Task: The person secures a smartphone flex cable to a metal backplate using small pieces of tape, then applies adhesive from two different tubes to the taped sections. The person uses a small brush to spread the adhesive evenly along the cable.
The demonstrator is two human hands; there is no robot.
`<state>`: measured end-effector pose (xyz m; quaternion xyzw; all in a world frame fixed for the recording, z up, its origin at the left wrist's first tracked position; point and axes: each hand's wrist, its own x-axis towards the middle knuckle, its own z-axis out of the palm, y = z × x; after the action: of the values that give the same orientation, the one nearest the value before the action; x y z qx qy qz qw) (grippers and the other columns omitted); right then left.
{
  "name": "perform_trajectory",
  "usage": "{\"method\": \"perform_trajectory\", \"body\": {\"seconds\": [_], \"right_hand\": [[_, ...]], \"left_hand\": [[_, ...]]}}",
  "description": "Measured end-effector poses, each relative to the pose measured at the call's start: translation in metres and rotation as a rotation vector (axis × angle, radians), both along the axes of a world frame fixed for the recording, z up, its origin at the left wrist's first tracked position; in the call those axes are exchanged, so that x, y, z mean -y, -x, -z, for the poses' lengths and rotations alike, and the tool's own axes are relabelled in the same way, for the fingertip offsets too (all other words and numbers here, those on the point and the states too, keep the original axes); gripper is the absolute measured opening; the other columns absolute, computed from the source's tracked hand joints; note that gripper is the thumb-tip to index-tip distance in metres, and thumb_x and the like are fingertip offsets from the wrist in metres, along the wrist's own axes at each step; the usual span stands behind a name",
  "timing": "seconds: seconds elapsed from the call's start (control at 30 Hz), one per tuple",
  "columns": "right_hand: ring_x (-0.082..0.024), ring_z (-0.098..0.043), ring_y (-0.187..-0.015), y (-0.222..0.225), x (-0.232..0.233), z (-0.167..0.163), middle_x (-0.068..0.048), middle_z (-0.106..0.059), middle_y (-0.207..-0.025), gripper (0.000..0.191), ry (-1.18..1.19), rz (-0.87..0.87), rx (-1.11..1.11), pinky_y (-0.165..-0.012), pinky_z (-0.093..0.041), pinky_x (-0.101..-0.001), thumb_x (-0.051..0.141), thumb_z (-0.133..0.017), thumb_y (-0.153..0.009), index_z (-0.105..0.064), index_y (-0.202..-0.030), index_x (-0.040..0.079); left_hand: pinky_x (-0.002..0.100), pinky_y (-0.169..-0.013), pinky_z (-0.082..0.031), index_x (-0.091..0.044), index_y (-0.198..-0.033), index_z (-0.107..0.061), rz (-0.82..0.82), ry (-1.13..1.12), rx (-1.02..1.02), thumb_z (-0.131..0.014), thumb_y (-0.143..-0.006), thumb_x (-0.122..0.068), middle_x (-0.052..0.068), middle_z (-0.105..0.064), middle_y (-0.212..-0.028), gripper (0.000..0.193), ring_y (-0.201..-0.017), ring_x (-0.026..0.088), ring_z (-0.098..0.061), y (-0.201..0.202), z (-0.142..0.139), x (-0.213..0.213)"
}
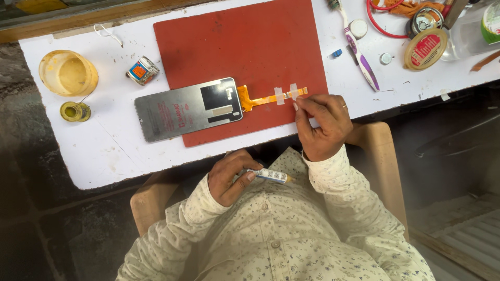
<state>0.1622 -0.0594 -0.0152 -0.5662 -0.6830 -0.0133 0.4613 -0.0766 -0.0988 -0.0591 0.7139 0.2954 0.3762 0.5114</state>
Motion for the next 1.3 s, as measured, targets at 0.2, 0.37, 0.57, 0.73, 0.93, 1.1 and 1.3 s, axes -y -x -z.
{"method": "perform_trajectory", "body": {"seconds": [0.2, 0.37, 0.57, 0.73, 0.93, 1.1, 1.3], "right_hand": [[-0.020, -0.062, -0.088, -0.0007, 0.0035, 0.0057, -0.005, -0.068, -0.097, 0.021, 0.036, 0.015, 0.013, -0.077, -0.052, -0.0323, -0.006, -0.081, -0.087, -0.077, -0.104, 0.005], [-0.019, -0.061, -0.086, -0.0027, 0.0029, 0.0057, -0.003, -0.066, -0.093, 0.021, 0.034, -0.002, 0.045, -0.076, -0.051, -0.0325, -0.005, -0.084, -0.085, -0.078, -0.101, 0.006], [-0.018, -0.062, -0.088, -0.0038, 0.0046, 0.0042, -0.003, -0.066, -0.096, 0.021, 0.059, -0.010, -0.032, -0.077, -0.052, -0.0303, -0.007, -0.083, -0.085, -0.078, -0.101, 0.007], [-0.018, -0.062, -0.088, -0.0022, 0.0026, 0.0037, -0.003, -0.066, -0.095, 0.021, 0.052, -0.009, -0.028, -0.077, -0.052, -0.0308, -0.008, -0.082, -0.084, -0.079, -0.100, 0.005], [-0.018, -0.064, -0.089, -0.0032, 0.0044, 0.0025, -0.006, -0.066, -0.097, 0.020, 0.074, -0.016, -0.126, -0.076, -0.054, -0.0296, -0.010, -0.079, -0.084, -0.077, -0.100, 0.003], [-0.020, -0.064, -0.088, -0.0030, 0.0038, 0.0034, -0.006, -0.066, -0.093, 0.022, 0.051, -0.016, -0.076, -0.076, -0.054, -0.0310, -0.012, -0.078, -0.081, -0.078, -0.098, 0.002], [-0.020, -0.063, -0.089, -0.0018, 0.0016, 0.0009, -0.006, -0.067, -0.094, 0.020, 0.046, -0.018, -0.075, -0.077, -0.053, -0.0314, -0.012, -0.078, -0.082, -0.077, -0.098, 0.001]], "left_hand": [[0.034, -0.075, -0.053, 0.000, -0.109, -0.066, 0.000, 0.000, 0.005, -0.063, -0.098, -0.006, 0.012, -0.068, -0.096, 0.013, -0.084, 0.023, -0.066, -0.0001, 0.0022, 0.0005], [0.033, -0.075, -0.054, 0.000, -0.109, -0.066, -0.001, 0.006, 0.004, -0.063, -0.098, -0.007, 0.012, -0.068, -0.096, 0.014, -0.083, 0.023, -0.066, -0.0008, 0.0033, 0.0008], [0.033, -0.075, -0.054, 0.000, -0.109, -0.066, 0.003, 0.021, -0.005, -0.062, -0.097, -0.006, 0.012, -0.068, -0.096, 0.014, -0.084, 0.023, -0.067, 0.0000, 0.0029, 0.0014], [0.033, -0.073, -0.054, 0.001, -0.109, -0.066, 0.014, 0.020, 0.010, -0.062, -0.097, -0.005, 0.012, -0.067, -0.095, 0.014, -0.081, 0.022, -0.065, -0.0002, 0.0043, 0.0005], [0.032, -0.072, -0.054, 0.001, -0.109, -0.066, 0.010, 0.019, 0.013, -0.062, -0.097, -0.005, 0.012, -0.067, -0.094, 0.014, -0.080, 0.021, -0.065, -0.0006, 0.0054, 0.0011], [0.033, -0.074, -0.054, 0.001, -0.110, -0.066, 0.005, 0.014, 0.021, -0.063, -0.097, -0.004, 0.012, -0.067, -0.095, 0.014, -0.083, 0.022, -0.066, -0.0008, 0.0050, 0.0019], [0.032, -0.076, -0.053, 0.000, -0.111, -0.066, 0.005, 0.021, 0.028, -0.062, -0.097, -0.003, 0.012, -0.067, -0.096, 0.015, -0.084, 0.022, -0.066, -0.0006, 0.0035, 0.0021]]}}
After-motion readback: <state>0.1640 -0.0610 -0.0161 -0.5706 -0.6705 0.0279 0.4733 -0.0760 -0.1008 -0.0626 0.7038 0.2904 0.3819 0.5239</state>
